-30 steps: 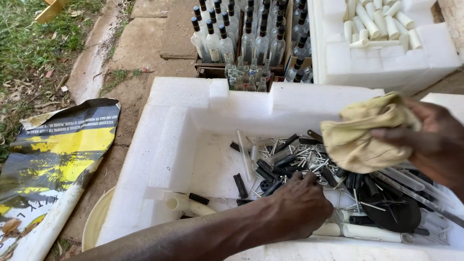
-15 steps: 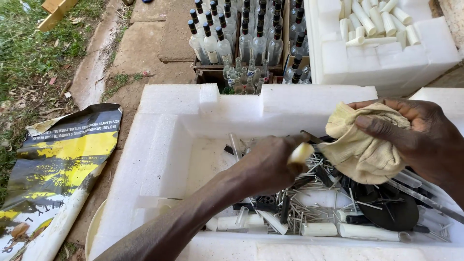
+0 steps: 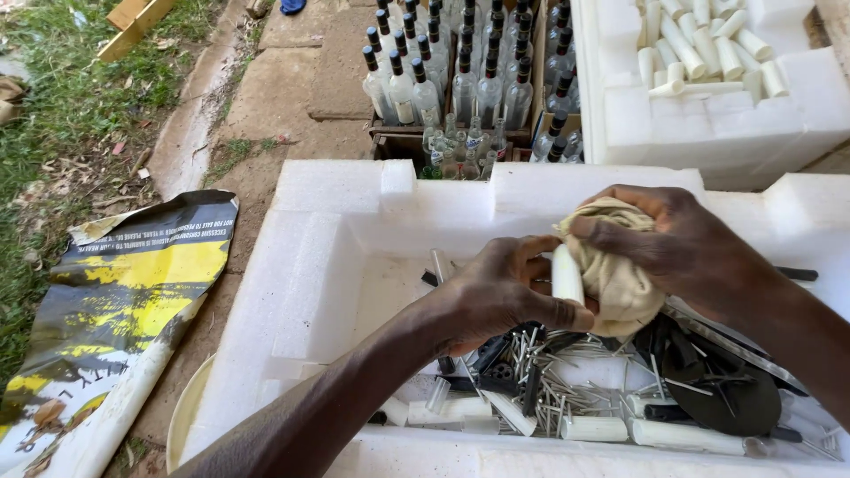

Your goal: The person repeatedly picks small white cylindrical components from a foam-lined bin and wipes them with a cloth. The person handles each component one at a time, wiping the exterior and then placing it back into the bin. The process is repeated for several components throughout the clip.

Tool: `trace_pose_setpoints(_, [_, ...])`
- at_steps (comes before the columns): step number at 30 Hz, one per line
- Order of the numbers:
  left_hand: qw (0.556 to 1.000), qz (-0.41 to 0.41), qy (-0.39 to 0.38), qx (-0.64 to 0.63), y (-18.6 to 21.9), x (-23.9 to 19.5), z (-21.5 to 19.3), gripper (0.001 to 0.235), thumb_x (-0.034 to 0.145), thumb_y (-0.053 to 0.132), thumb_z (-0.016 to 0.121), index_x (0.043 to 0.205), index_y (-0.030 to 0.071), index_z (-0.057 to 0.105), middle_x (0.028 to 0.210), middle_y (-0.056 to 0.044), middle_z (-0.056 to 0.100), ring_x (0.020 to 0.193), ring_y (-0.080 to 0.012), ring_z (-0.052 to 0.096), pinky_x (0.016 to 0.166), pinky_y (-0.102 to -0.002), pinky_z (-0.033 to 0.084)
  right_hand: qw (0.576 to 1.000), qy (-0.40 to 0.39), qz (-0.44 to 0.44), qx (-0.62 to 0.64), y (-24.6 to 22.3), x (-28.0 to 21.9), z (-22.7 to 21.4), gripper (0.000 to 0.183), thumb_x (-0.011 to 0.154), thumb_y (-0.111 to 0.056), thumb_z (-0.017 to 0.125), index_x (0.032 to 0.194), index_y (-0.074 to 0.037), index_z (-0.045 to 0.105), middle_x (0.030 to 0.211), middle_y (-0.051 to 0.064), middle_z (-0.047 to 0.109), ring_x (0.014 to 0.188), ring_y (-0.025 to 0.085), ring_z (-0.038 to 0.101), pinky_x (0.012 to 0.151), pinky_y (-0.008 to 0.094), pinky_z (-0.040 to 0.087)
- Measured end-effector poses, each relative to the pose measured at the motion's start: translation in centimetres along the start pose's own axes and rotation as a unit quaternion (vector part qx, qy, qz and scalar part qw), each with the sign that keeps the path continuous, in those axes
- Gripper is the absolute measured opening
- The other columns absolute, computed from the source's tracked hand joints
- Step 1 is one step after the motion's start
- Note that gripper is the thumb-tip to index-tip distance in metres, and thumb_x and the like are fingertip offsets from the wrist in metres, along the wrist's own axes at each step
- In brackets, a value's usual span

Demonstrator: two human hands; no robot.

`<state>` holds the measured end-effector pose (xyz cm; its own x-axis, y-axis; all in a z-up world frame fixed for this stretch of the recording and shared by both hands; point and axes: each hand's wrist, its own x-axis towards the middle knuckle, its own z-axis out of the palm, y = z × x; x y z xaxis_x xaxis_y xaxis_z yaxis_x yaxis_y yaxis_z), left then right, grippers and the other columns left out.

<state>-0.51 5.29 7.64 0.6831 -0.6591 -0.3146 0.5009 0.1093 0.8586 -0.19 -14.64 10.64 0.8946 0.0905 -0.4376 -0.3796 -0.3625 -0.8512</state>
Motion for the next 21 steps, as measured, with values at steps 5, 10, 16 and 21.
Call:
trace_pose_setpoints(5, [0.955, 0.019, 0.041, 0.294, -0.4, 1.0, -0.2, 0.097, 0.064, 0.017, 0.088, 0.15, 0.0, 0.045, 0.13, -0.018, 0.075, 0.119, -0.032, 0.075, 0.097, -0.04, 0.066, 0.996, 0.002, 0.054, 0.07, 0.3, -0.6, 0.7, 0.057, 0.087, -0.028, 0.062, 0.124, 0.012, 0.077, 0.104, 0.03, 0.083, 0.09, 0.043, 0.08, 0.083, 0.051, 0.068])
trace_pose_setpoints(10, [0.91, 0.029, 0.098, 0.402, -0.3, 1.6, -0.9, 0.08, 0.065, 0.023, 0.093, 0.132, 0.004, 0.055, 0.125, -0.013, 0.063, 0.099, -0.028, 0.067, 0.076, -0.039, 0.063, 0.988, -0.073, -0.081, -0.106, 2.6, -1.8, 0.3, 0.059, 0.098, -0.045, 0.051, 0.141, -0.016, 0.08, 0.114, 0.0, 0.077, 0.103, 0.012, 0.068, 0.086, 0.029, 0.048])
trace_pose_setpoints(16, [0.889, 0.136, 0.079, 0.429, -2.8, 3.1, -2.3, 0.076, 0.062, 0.028, 0.094, 0.125, 0.0, 0.062, 0.113, -0.012, 0.062, 0.096, -0.0267, 0.065, 0.078, -0.036, 0.062, 0.963, -0.053, -0.105, -0.244, 4.1, -1.6, -0.2, 0.043, 0.091, -0.029, 0.072, 0.132, -0.034, 0.087, 0.126, 0.002, 0.068, 0.113, 0.018, 0.058, 0.086, 0.037, 0.047])
trace_pose_setpoints(21, [0.912, 0.068, 0.056, 0.4, -0.9, 1.5, 0.2, 0.08, 0.059, 0.033, 0.091, 0.13, 0.006, 0.066, 0.111, -0.006, 0.058, 0.099, -0.0227, 0.061, 0.082, -0.034, 0.059, 0.97, 0.052, -0.146, -0.188, 4.4, 0.2, -0.3, 0.032, 0.091, -0.011, 0.074, 0.122, -0.013, 0.082, 0.098, 0.004, 0.075, 0.06, 0.016, 0.072, 0.044, 0.025, 0.069])
